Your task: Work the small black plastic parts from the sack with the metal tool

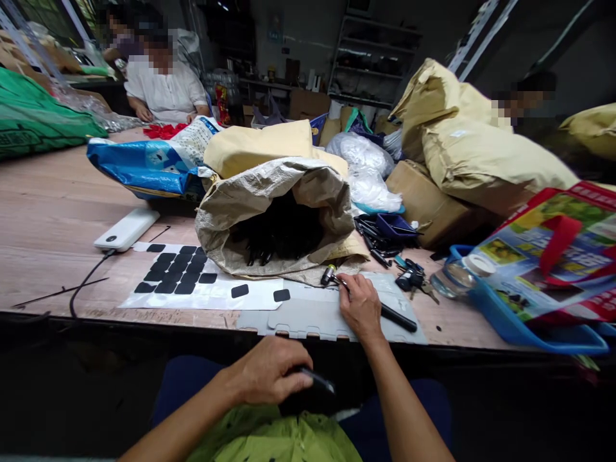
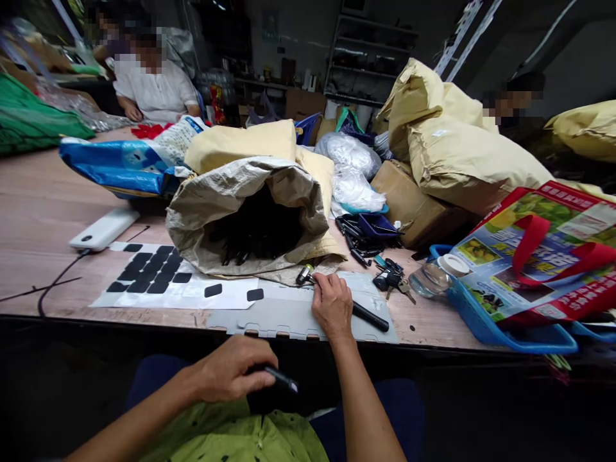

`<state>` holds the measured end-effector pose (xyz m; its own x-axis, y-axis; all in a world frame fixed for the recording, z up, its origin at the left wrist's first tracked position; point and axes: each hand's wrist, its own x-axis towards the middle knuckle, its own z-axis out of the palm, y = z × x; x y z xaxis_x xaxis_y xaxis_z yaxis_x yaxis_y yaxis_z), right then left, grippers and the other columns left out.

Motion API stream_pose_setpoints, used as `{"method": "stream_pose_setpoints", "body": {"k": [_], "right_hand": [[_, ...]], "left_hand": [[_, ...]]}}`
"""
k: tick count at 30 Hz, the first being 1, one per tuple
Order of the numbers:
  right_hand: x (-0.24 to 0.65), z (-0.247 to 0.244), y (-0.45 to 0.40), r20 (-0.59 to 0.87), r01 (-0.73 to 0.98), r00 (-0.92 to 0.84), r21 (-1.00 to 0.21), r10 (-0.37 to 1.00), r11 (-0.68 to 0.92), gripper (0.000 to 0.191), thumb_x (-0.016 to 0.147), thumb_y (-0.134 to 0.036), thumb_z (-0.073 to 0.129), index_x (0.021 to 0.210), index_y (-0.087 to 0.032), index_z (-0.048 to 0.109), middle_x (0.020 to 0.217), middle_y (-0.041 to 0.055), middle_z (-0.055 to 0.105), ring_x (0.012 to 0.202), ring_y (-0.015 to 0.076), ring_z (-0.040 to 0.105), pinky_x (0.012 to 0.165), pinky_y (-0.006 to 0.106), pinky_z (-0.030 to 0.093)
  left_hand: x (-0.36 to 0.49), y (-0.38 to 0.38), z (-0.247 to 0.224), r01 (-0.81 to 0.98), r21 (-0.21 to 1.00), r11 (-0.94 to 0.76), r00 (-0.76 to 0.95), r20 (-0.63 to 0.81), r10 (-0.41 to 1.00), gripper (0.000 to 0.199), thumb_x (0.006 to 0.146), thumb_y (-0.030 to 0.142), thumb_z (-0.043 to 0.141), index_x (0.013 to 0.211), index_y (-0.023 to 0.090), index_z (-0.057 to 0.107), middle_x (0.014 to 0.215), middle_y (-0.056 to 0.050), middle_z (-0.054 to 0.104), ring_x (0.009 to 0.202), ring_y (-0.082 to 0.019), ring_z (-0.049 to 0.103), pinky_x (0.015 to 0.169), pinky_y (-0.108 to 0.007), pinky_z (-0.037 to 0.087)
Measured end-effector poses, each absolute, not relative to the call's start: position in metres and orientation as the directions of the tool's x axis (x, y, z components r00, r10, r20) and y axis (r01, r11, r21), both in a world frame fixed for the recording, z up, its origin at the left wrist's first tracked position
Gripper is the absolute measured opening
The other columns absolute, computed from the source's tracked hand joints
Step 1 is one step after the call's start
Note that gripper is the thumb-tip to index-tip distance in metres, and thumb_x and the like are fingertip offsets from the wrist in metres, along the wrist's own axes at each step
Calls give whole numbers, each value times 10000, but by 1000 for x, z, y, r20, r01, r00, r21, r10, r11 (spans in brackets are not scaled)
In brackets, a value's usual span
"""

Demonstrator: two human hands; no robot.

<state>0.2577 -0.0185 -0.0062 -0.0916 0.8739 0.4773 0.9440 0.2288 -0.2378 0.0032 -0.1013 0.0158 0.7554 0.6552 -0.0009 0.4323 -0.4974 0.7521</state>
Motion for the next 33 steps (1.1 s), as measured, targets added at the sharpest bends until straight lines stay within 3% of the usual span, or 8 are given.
{"method": "stream_pose_setpoints", "body": {"k": [6, 9, 13, 17, 18, 22, 26, 33], "right_hand": [[259, -7, -17, 488, 940, -101, -238, 867, 244, 264, 941, -208, 543, 1162, -226, 685, 959, 53, 625, 916, 211, 522, 826, 321, 394], [259, -7, -17, 498, 940, -104, -234, 861, 249, 261, 945, -213, 540, 1160, -225, 685, 961, 56, 627, 915, 213, 523, 823, 324, 397], [260, -9, -17, 496, 943, -106, -224, 862, 245, 264, 945, -216, 542, 1168, -224, 683, 963, 55, 626, 918, 214, 520, 829, 326, 396], [259, -10, -17, 493, 947, -101, -218, 864, 236, 271, 944, -213, 543, 1175, -227, 683, 965, 53, 626, 922, 215, 517, 826, 323, 390], [259, -10, -16, 493, 948, -101, -217, 864, 234, 270, 944, -214, 543, 1174, -228, 683, 964, 52, 626, 921, 216, 516, 826, 323, 388], [259, -9, -16, 490, 946, -98, -224, 866, 234, 262, 937, -212, 549, 1158, -229, 687, 957, 49, 627, 914, 214, 516, 824, 319, 382], [260, -8, -16, 488, 940, -88, -248, 869, 235, 266, 928, -204, 553, 1154, -234, 689, 951, 48, 624, 919, 211, 521, 826, 312, 384], [260, -9, -17, 470, 944, -78, -248, 879, 216, 253, 930, -213, 559, 1146, -235, 690, 958, 46, 621, 924, 212, 520, 846, 318, 387]], "left_hand": [[12, -117, -84, 815, 568, -112, 477, -549, 686, 352, 907, 393, 561, 1214, 271, 683, 1205, -90, 727, 1119, -329, 681, 885, -403, 528], [16, -120, -107, 857, 512, -62, 418, -620, 664, 484, 894, 352, 558, 1368, 265, 603, 1347, -115, 666, 1227, -334, 636, 979, -440, 517], [18, -120, -63, 738, 604, -301, 645, -504, 574, 530, 811, 384, 689, 1328, 273, 656, 1177, -113, 742, 1104, -345, 689, 902, -424, 542], [4, -78, 20, 451, 799, -398, 871, -298, 390, 403, 833, 471, 726, 1198, 300, 727, 858, -12, 746, 750, -194, 690, 655, -253, 498], [-3, -59, 37, 430, 808, -404, 866, -242, 438, 383, 856, 458, 711, 1201, 292, 721, 826, 3, 724, 719, -169, 664, 641, -235, 481], [-29, 23, 71, 747, 456, -484, 497, 100, 862, 239, 878, 256, 665, 1104, 241, 740, 969, -39, 681, 911, -212, 625, 808, -302, 484], [-42, 72, 62, 889, 111, -444, 416, 208, 885, 297, 827, 207, 695, 1111, 283, 740, 1213, -75, 595, 1200, -311, 496, 1009, -428, 438], [-38, 77, 46, 876, -40, -481, 476, 237, 847, 197, 816, 245, 726, 1013, 238, 718, 1214, -110, 589, 1168, -341, 467, 976, -493, 407]]}}
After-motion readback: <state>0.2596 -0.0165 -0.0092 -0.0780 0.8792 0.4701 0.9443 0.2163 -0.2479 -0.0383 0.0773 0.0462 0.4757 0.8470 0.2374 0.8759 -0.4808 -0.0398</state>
